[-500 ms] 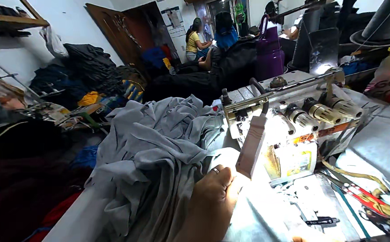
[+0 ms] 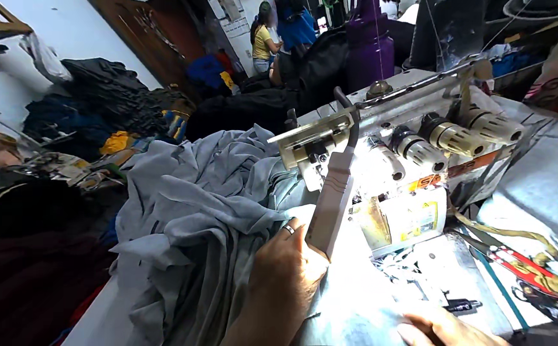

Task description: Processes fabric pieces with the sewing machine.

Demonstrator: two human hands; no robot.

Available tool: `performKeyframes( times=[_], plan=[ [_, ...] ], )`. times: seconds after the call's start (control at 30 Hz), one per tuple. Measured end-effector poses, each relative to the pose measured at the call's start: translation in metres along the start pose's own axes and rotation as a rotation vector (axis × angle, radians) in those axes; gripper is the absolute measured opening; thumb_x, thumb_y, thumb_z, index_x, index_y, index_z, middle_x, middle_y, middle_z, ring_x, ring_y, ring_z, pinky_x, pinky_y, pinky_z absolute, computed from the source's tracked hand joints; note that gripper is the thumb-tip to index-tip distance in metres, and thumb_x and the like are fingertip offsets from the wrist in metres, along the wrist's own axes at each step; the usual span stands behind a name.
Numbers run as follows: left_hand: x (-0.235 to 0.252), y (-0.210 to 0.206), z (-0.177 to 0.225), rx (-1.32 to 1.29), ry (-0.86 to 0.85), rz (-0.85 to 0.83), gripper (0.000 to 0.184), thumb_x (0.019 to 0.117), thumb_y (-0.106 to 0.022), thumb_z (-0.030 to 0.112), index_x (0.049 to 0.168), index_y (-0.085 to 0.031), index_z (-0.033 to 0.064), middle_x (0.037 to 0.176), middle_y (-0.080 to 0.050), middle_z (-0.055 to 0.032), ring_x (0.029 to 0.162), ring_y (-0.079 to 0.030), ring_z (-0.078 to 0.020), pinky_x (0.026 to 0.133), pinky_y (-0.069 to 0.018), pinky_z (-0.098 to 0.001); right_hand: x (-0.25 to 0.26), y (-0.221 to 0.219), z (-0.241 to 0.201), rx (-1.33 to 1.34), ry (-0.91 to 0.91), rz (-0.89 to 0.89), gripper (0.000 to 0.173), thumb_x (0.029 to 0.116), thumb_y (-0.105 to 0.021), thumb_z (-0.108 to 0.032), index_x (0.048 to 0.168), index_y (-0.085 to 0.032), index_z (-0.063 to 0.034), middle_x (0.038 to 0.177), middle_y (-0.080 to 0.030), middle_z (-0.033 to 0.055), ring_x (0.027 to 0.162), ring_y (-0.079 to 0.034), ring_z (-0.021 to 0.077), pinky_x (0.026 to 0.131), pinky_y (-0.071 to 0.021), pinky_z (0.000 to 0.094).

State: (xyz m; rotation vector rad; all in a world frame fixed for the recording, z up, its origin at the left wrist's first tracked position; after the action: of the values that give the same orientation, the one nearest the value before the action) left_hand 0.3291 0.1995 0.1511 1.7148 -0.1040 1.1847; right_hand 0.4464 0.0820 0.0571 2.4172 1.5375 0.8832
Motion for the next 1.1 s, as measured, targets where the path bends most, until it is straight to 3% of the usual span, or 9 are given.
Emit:
performKeyframes(
  times=[0.1, 0.17, 0.37, 0.5, 0.63, 0.73, 0.9, 0.97, 1.1],
  plan=[
    [0.002, -0.005, -0.004, -0.03, 0.037, -0.055, 0.025, 0.0786, -0.064, 0.015, 0.087, -0.073, -0.0069, 0.068, -0.068, -0.015, 0.057, -0.065, -0.0223, 0.053, -0.051, -0.0314, 0.002, -0.003, 0.011, -0.076, -0.107, -0.015, 0.036, 0.0937, -0.063, -0.005, 0.126, -0.065, 0.0104, 0.076, -0.072, 0.0122, 0.062, -0.066, 0.017, 0.063, -0.0544, 0.0282],
    [0.001, -0.01, -0.007, -0.05, 0.044, -0.097, 0.026, 0.0798, -0.065, 0.016, 0.091, -0.073, -0.0061, 0.07, -0.068, -0.0142, 0.06, -0.066, -0.023, 0.055, -0.0529, -0.0336, 0.005, -0.009, 0.015, -0.07, -0.166, -0.087, 0.043, 0.0928, -0.063, -0.005, 0.133, -0.062, 0.0104, 0.075, -0.072, 0.0103, 0.061, -0.064, 0.0159, 0.062, -0.0533, 0.0292],
    [0.001, -0.012, -0.01, -0.091, 0.018, -0.196, 0.018, 0.0805, -0.068, 0.02, 0.079, -0.069, 0.0014, 0.065, -0.06, -0.0058, 0.057, -0.058, -0.0133, 0.053, -0.0482, -0.0259, 0.002, -0.012, 0.011, 0.065, -0.183, -0.159, 0.017, 0.0932, -0.063, -0.006, 0.102, -0.071, 0.0059, 0.072, -0.068, 0.011, 0.06, -0.06, 0.0114, 0.06, -0.0489, 0.0261],
    [0.001, -0.011, -0.007, -0.089, -0.026, -0.197, 0.018, 0.0794, -0.066, 0.022, 0.073, -0.065, 0.0051, 0.059, -0.055, -0.0015, 0.052, -0.053, -0.0088, 0.048, -0.0428, -0.0221, -0.007, -0.014, 0.001, 0.151, -0.142, -0.204, 0.016, 0.0957, -0.063, -0.006, 0.099, -0.071, 0.0074, 0.076, -0.071, 0.0153, 0.065, -0.065, 0.0136, 0.064, -0.0527, 0.0272],
    [0.004, -0.013, -0.006, -0.071, 0.0, -0.257, 0.014, 0.0778, -0.068, 0.019, 0.076, -0.066, 0.0052, 0.059, -0.056, -0.0026, 0.052, -0.055, -0.0134, 0.048, -0.045, -0.0286, -0.007, -0.013, -0.003, 0.187, -0.116, -0.176, 0.017, 0.096, -0.064, -0.007, 0.096, -0.071, 0.0084, 0.074, -0.069, 0.0154, 0.063, -0.063, 0.0113, 0.063, -0.0504, 0.024],
    [0.007, -0.019, -0.011, -0.108, 0.06, -0.352, 0.012, 0.0776, -0.074, 0.016, 0.082, -0.07, 0.005, 0.061, -0.057, -0.0024, 0.054, -0.056, -0.0135, 0.051, -0.0463, -0.0296, -0.006, -0.013, -0.006, 0.187, -0.112, -0.18, 0.017, 0.0963, -0.064, -0.007, 0.095, -0.071, 0.0085, 0.074, -0.069, 0.0162, 0.063, -0.063, 0.0118, 0.062, -0.0504, 0.0244],
    [0.007, -0.027, -0.018, -0.195, 0.121, -0.457, 0.013, 0.0777, -0.078, 0.015, 0.082, -0.069, 0.0066, 0.064, -0.058, 0.0001, 0.057, -0.054, -0.0086, 0.054, -0.0451, -0.0255, -0.005, -0.009, -0.007, 0.192, -0.106, -0.174, 0.016, 0.0963, -0.064, -0.007, 0.095, -0.07, 0.0086, 0.074, -0.069, 0.0157, 0.064, -0.062, 0.0093, 0.062, -0.0496, 0.0217],
    [0.009, -0.03, -0.02, -0.223, 0.121, -0.45, 0.012, 0.077, -0.077, 0.014, 0.081, -0.068, 0.0084, 0.063, -0.057, 0.0022, 0.057, -0.053, -0.0054, 0.054, -0.0436, -0.0227, -0.004, -0.007, -0.007, 0.207, -0.116, -0.172, 0.017, 0.0968, -0.064, -0.007, 0.095, -0.07, 0.0088, 0.075, -0.069, 0.0148, 0.064, -0.062, 0.0069, 0.063, -0.0494, 0.0202],
    [0.015, -0.033, -0.019, -0.217, 0.08, -0.424, 0.016, 0.0757, -0.079, 0.009, 0.088, -0.07, 0.004, 0.069, -0.064, -0.003, 0.063, -0.061, -0.0106, 0.06, -0.0491, -0.0279, 0.002, -0.005, -0.004, 0.204, -0.141, -0.155, 0.016, 0.0964, -0.065, -0.008, 0.099, -0.07, 0.0076, 0.075, -0.07, 0.0107, 0.065, -0.061, 0.0021, 0.063, -0.0485, 0.017]
  ],
)
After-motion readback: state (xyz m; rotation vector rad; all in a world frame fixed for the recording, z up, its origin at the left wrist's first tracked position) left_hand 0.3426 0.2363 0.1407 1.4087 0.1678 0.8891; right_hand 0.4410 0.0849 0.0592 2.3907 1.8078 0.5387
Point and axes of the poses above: each hand's wrist, its own x-axis towards the middle knuckle, its own y-axis out of the back of the hand, z = x × y, the point moved 10 cm from there along x, towards the middle knuckle
